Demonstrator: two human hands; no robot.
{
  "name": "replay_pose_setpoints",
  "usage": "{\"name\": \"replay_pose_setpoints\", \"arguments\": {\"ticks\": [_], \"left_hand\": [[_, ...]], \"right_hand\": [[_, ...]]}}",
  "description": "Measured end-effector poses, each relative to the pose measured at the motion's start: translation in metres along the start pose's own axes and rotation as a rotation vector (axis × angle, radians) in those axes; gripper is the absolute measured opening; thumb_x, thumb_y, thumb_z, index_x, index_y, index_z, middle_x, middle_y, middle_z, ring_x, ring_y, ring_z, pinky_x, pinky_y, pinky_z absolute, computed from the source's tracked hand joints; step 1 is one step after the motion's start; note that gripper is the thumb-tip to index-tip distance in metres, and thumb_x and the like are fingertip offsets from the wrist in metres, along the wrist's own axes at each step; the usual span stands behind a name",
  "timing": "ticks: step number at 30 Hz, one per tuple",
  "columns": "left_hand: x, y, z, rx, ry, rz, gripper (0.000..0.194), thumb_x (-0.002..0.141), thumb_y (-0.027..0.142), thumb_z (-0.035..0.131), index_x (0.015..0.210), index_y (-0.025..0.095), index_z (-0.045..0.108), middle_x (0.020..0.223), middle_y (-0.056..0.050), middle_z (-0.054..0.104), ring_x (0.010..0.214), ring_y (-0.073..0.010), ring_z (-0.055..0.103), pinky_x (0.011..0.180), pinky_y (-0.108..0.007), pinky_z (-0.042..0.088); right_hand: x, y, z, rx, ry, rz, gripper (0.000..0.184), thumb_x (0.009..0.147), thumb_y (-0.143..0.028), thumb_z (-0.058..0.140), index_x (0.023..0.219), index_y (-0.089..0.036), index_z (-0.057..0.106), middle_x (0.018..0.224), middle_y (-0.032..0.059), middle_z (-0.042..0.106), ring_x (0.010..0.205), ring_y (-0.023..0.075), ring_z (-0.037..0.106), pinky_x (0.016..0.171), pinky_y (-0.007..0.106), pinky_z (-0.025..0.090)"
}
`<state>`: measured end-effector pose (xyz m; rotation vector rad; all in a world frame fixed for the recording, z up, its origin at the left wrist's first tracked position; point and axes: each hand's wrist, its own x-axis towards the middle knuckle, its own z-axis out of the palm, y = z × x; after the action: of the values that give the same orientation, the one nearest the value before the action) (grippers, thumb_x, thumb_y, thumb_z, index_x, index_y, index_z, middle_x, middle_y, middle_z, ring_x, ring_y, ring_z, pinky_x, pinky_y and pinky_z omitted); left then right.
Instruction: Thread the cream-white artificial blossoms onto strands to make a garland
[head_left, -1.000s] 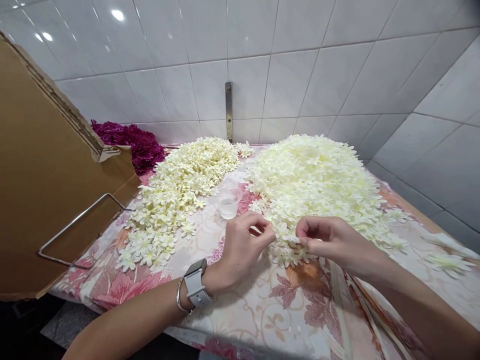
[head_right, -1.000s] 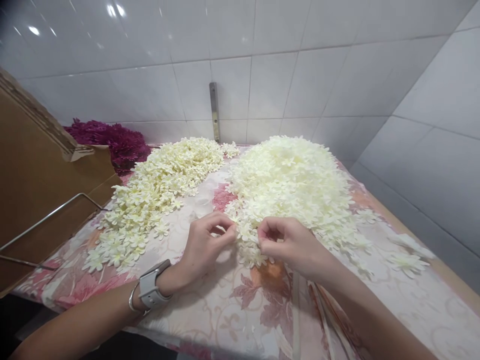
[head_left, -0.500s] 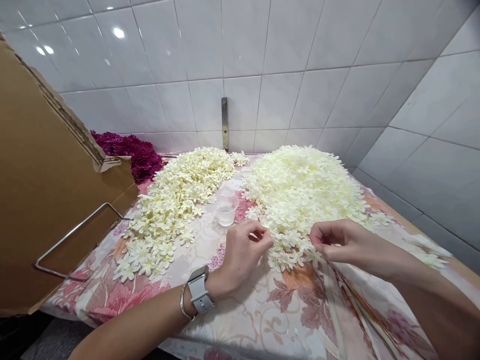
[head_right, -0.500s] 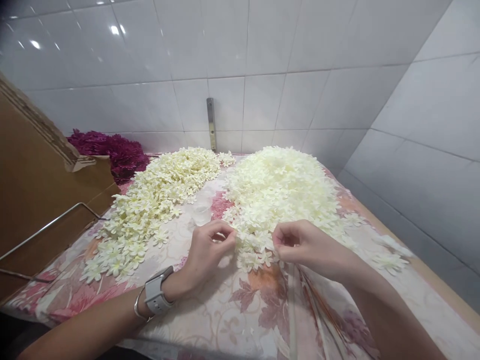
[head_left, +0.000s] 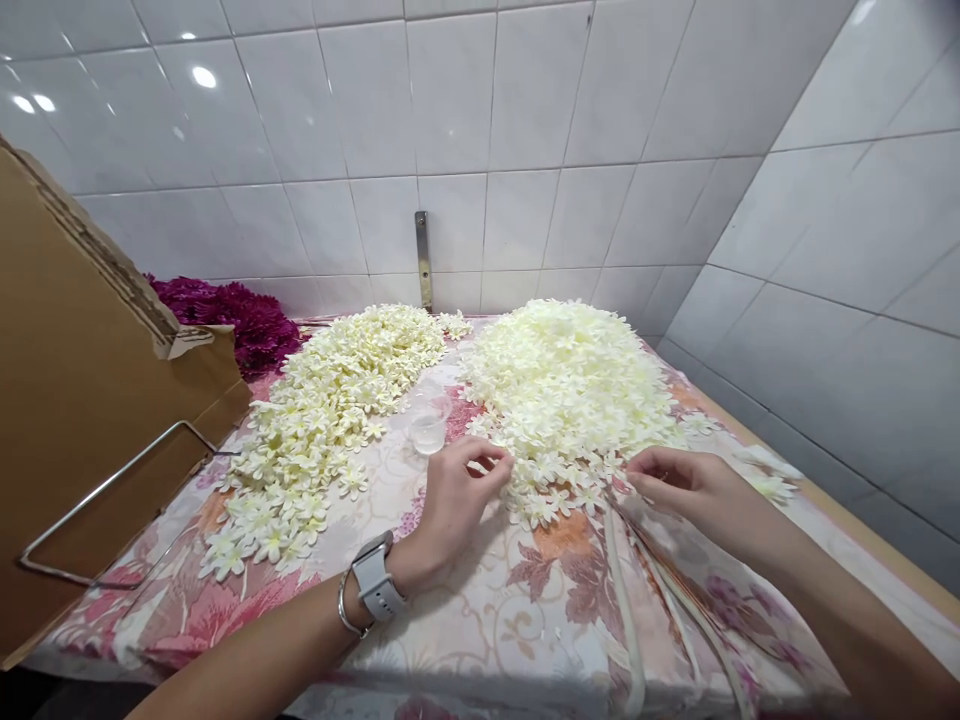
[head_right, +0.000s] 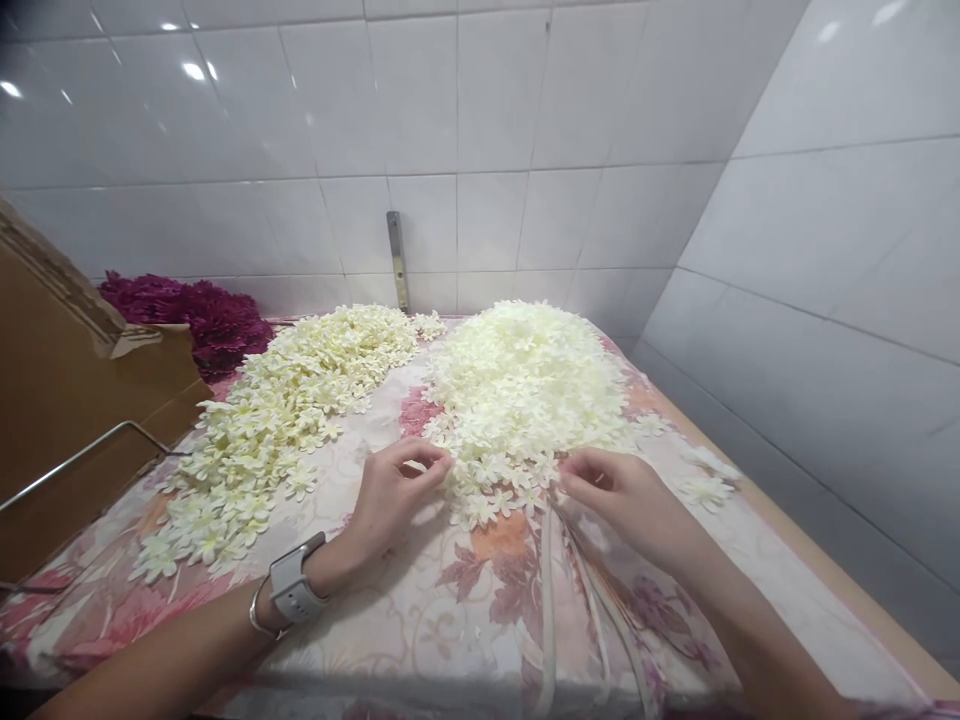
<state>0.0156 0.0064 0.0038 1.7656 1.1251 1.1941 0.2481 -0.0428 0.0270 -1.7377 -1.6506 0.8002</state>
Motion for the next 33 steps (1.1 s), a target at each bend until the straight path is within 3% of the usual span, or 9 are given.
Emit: {"name": "replay_pose_setpoints", "arguments": {"ticks": [3, 7, 12, 17, 20, 22, 24, 30, 33], "left_hand": [[0.001, -0.001, -0.001, 0.014, -0.012, 0.017, 0.01, 0.073, 0.019, 0.059, 0.071, 0.017, 0.068, 0.078, -0.004, 0.068, 0.072, -0.0154, 0.061, 0.059, -0.023, 0.048], [0.003, -0.003, -0.001, 0.012, 0.003, 0.029, 0.009, 0.073, 0.019, 0.06, 0.072, 0.017, 0.068, 0.079, -0.004, 0.068, 0.073, -0.0155, 0.062, 0.058, -0.023, 0.048], [0.003, 0.002, -0.004, -0.031, 0.018, 0.063, 0.011, 0.077, 0.021, 0.059, 0.077, 0.017, 0.069, 0.084, -0.005, 0.068, 0.076, -0.0149, 0.062, 0.059, -0.021, 0.048], [0.003, 0.007, -0.006, -0.138, -0.036, 0.062, 0.012, 0.078, 0.023, 0.06, 0.081, 0.017, 0.07, 0.088, -0.005, 0.069, 0.084, -0.0162, 0.063, 0.07, -0.024, 0.049], [0.003, 0.005, -0.004, -0.257, -0.075, -0.037, 0.012, 0.076, 0.022, 0.062, 0.086, 0.016, 0.067, 0.087, -0.005, 0.069, 0.08, -0.0152, 0.064, 0.071, -0.025, 0.049], [0.004, 0.003, -0.004, -0.331, -0.067, -0.085, 0.019, 0.074, 0.021, 0.064, 0.093, 0.017, 0.06, 0.082, -0.003, 0.067, 0.077, -0.0141, 0.064, 0.069, -0.024, 0.049], [0.005, 0.002, -0.004, -0.364, -0.038, -0.103, 0.026, 0.073, 0.018, 0.064, 0.096, 0.018, 0.054, 0.076, 0.0, 0.064, 0.075, -0.0133, 0.063, 0.067, -0.023, 0.049], [0.008, 0.004, -0.008, -0.269, -0.018, -0.102, 0.007, 0.072, 0.02, 0.064, 0.073, 0.016, 0.058, 0.073, -0.001, 0.062, 0.07, -0.0129, 0.06, 0.064, -0.023, 0.047], [0.009, 0.004, -0.008, -0.198, 0.023, -0.089, 0.008, 0.074, 0.024, 0.064, 0.077, 0.017, 0.062, 0.077, -0.002, 0.064, 0.072, -0.0142, 0.06, 0.065, -0.024, 0.048]], "right_hand": [[0.003, -0.004, -0.002, -0.116, 0.057, 0.005, 0.036, 0.079, -0.048, 0.045, 0.063, -0.019, 0.057, 0.064, 0.0031, 0.058, 0.056, 0.0153, 0.048, 0.051, 0.028, 0.035], [0.004, -0.015, 0.006, -0.185, 0.139, -0.08, 0.026, 0.08, -0.042, 0.049, 0.069, -0.02, 0.058, 0.07, 0.0037, 0.061, 0.059, 0.0164, 0.051, 0.054, 0.029, 0.037], [0.006, -0.037, 0.03, -0.242, 0.046, -0.322, 0.018, 0.082, -0.031, 0.048, 0.07, -0.02, 0.056, 0.073, 0.0037, 0.062, 0.067, 0.0168, 0.053, 0.059, 0.029, 0.039], [0.026, -0.052, 0.038, -0.158, 0.033, -0.346, 0.018, 0.082, -0.033, 0.048, 0.087, -0.018, 0.058, 0.082, 0.0044, 0.062, 0.073, 0.0165, 0.054, 0.063, 0.029, 0.041], [0.045, -0.055, 0.038, -0.088, -0.142, -0.346, 0.027, 0.081, -0.037, 0.052, 0.096, -0.016, 0.058, 0.087, 0.0054, 0.062, 0.072, 0.0155, 0.054, 0.061, 0.028, 0.041], [0.055, -0.057, 0.039, -0.017, -0.327, -0.356, 0.028, 0.082, -0.039, 0.051, 0.09, -0.015, 0.061, 0.078, 0.0034, 0.06, 0.065, 0.0133, 0.052, 0.057, 0.026, 0.039], [0.059, -0.058, 0.04, 0.071, -0.419, -0.373, 0.029, 0.082, -0.04, 0.051, 0.086, -0.015, 0.063, 0.071, 0.0015, 0.058, 0.061, 0.012, 0.05, 0.054, 0.024, 0.038], [0.051, -0.053, 0.053, 0.173, -0.208, -0.434, 0.025, 0.083, -0.039, 0.053, 0.087, -0.018, 0.065, 0.085, 0.0057, 0.065, 0.078, 0.0173, 0.057, 0.067, 0.029, 0.044], [0.047, -0.047, 0.059, 0.273, -0.095, -0.392, 0.025, 0.081, -0.042, 0.055, 0.084, -0.018, 0.064, 0.083, 0.0052, 0.065, 0.076, 0.0175, 0.058, 0.066, 0.029, 0.045]]}}
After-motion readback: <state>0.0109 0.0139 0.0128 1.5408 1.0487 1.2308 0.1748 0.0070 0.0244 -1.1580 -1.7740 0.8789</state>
